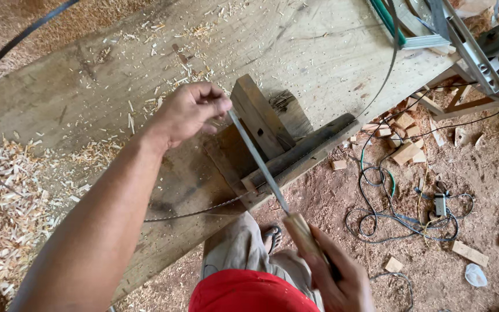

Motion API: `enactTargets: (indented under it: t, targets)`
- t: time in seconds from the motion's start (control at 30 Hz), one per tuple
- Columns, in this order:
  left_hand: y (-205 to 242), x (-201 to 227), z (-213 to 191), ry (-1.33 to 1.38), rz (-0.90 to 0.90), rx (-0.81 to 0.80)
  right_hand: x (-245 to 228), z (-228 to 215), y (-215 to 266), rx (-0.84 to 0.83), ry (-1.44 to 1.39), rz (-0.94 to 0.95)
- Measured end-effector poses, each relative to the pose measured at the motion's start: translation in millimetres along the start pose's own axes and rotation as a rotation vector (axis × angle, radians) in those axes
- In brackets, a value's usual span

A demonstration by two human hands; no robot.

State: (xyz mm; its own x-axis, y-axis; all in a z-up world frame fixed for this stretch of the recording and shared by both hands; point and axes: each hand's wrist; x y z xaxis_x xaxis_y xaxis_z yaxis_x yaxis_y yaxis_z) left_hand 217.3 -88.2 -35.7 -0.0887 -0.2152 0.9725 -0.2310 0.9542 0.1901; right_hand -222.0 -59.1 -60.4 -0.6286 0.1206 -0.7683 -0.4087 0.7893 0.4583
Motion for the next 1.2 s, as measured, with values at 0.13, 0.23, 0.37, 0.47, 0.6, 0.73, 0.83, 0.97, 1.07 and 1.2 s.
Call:
enactTargets:
  t: [0.13,0.23,0.37,0.47,0.6,0.73,0.83,0.97,1.07,1.2]
  targets:
    - [9,8,39,-0.142,0.090,-0.214,21,-18,12,0.090,0.042,0.047]
    - [22,1,61,-0.342,0.080,-0.346,43,-13,24,0.065,0.073,0.133]
    - [22,-13,50,-0.276,0.014,-0.316,45,2,20,0.042,0.089,0.138]
    - [5,-11,18,-0.122,-0.008,-0.159,24,10,1,0.032,0.087,0.069]
    - [-8,-2,-6,0.029,-0.047,0.037,0,7,-8,-0.028,0.018,0.051]
    - [-4,3,14,-0.028,0.110,-0.112,4,-9,-1,0.071,0.014,-0.005]
    - [17,-5,51,-0.268,0.157,-0.308,28,-12,18,0.074,0.061,0.104]
    - [22,-10,65,-0.206,0.113,-0.369,41,-4,20,0.053,0.087,0.132]
    - [9,-12,40,-0.175,0.064,-0.266,27,4,6,0.057,0.083,0.081]
    - [-4,-7,1,-0.111,-0.021,-0.032,-1,2,-17,0.021,0.038,0.012]
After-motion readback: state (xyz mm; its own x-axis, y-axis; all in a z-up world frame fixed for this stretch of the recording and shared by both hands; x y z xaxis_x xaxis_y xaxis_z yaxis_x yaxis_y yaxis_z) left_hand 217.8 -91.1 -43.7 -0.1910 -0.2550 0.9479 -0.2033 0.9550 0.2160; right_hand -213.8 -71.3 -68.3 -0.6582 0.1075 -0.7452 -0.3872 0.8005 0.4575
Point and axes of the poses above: each hand's wrist, its own y-axis away from the middle knuckle, its own z-axis out of the palm, x = y × z, and after that the axes turned 10 degrees about z, right-handed
